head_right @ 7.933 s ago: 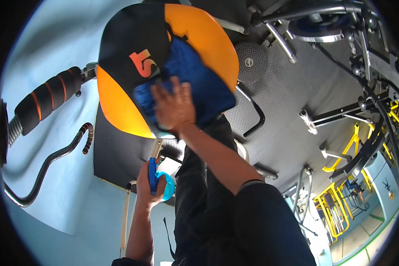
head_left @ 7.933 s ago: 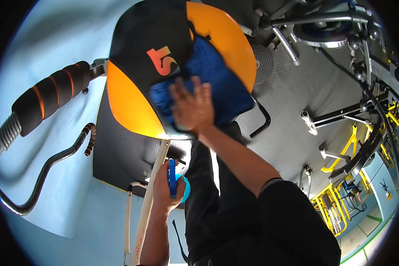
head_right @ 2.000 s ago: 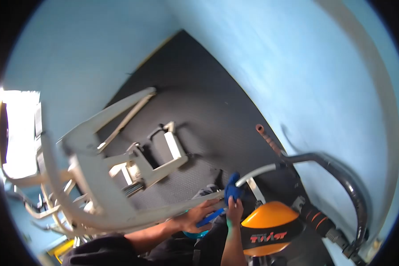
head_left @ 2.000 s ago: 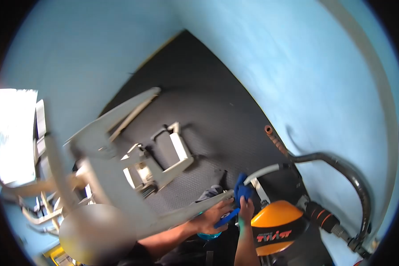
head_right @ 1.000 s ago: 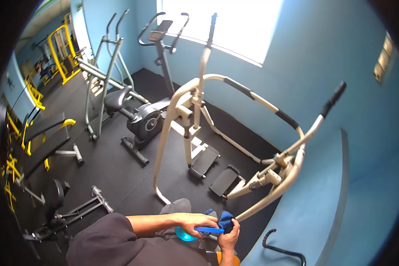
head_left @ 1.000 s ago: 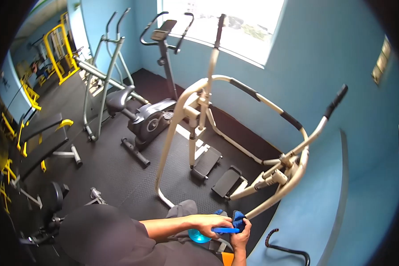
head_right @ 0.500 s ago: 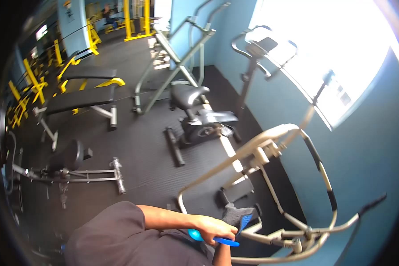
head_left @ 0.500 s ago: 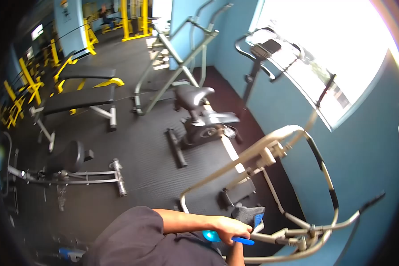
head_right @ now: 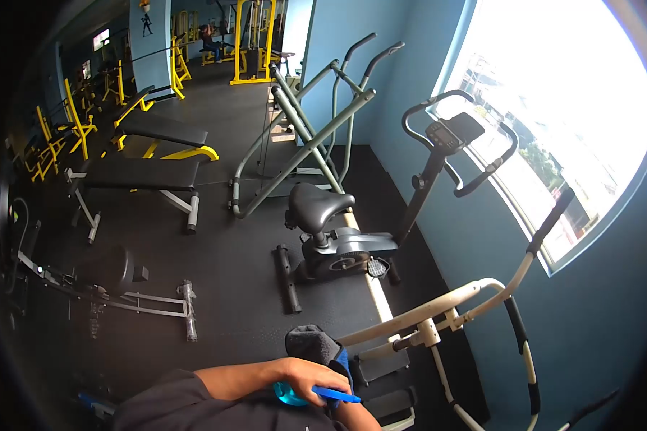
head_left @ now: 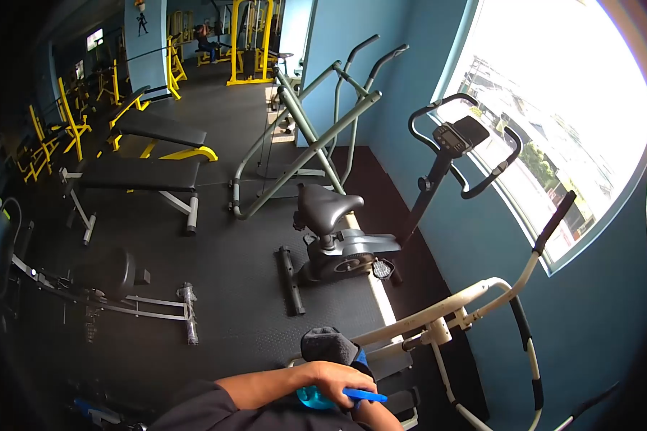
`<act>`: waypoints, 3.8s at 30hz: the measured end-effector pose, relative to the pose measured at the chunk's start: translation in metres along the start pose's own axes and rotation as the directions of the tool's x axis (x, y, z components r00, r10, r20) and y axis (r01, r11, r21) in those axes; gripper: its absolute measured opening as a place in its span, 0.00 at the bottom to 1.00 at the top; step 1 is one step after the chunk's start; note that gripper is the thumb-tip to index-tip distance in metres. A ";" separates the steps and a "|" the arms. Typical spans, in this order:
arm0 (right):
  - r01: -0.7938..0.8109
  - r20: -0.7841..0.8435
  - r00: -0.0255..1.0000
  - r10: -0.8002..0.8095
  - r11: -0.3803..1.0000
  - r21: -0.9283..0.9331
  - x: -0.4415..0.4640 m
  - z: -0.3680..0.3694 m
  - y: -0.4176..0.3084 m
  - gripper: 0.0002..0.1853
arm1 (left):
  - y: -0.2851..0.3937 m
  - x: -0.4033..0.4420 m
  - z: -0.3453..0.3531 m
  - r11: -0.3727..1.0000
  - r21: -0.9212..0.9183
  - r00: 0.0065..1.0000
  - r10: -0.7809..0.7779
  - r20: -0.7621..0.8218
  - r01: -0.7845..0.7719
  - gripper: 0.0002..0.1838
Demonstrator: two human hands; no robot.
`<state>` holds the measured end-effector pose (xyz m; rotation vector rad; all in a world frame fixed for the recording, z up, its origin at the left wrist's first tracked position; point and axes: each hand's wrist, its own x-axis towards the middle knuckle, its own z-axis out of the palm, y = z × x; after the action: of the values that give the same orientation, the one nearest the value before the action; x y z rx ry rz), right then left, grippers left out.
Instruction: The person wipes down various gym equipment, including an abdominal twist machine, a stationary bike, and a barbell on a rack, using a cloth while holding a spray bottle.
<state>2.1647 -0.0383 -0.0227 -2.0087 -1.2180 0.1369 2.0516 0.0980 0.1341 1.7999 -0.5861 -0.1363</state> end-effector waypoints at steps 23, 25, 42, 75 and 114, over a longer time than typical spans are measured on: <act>0.710 0.542 0.683 -0.489 0.617 -0.338 0.221 0.176 -0.168 0.08 | -0.028 -0.329 -0.088 0.760 -0.210 0.278 -0.459 -0.844 0.615 0.24; 0.665 0.390 0.743 -0.544 0.670 -0.330 0.233 0.182 -0.154 0.09 | -0.046 -0.331 -0.108 0.756 -0.155 0.334 -0.450 -0.828 0.636 0.24; -0.126 0.124 0.977 0.173 0.940 -0.317 0.359 0.201 -0.096 0.10 | -0.168 -0.226 -0.300 0.606 0.088 0.509 -0.570 -0.645 0.790 0.16; -0.503 -0.060 0.839 0.541 0.730 -0.462 0.600 0.245 0.027 0.32 | -0.234 -0.208 -0.439 0.645 -0.154 0.321 -0.555 -0.767 0.748 0.42; 0.748 0.742 0.557 -0.373 0.613 -0.254 0.497 0.284 -0.119 0.21 | -0.162 -0.345 -0.387 0.678 -0.308 0.067 -0.467 -0.882 0.668 0.38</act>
<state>2.2185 0.5435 -0.0027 -1.9047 -2.6032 0.1295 1.9525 0.6229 0.0354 1.8174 1.0797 0.4506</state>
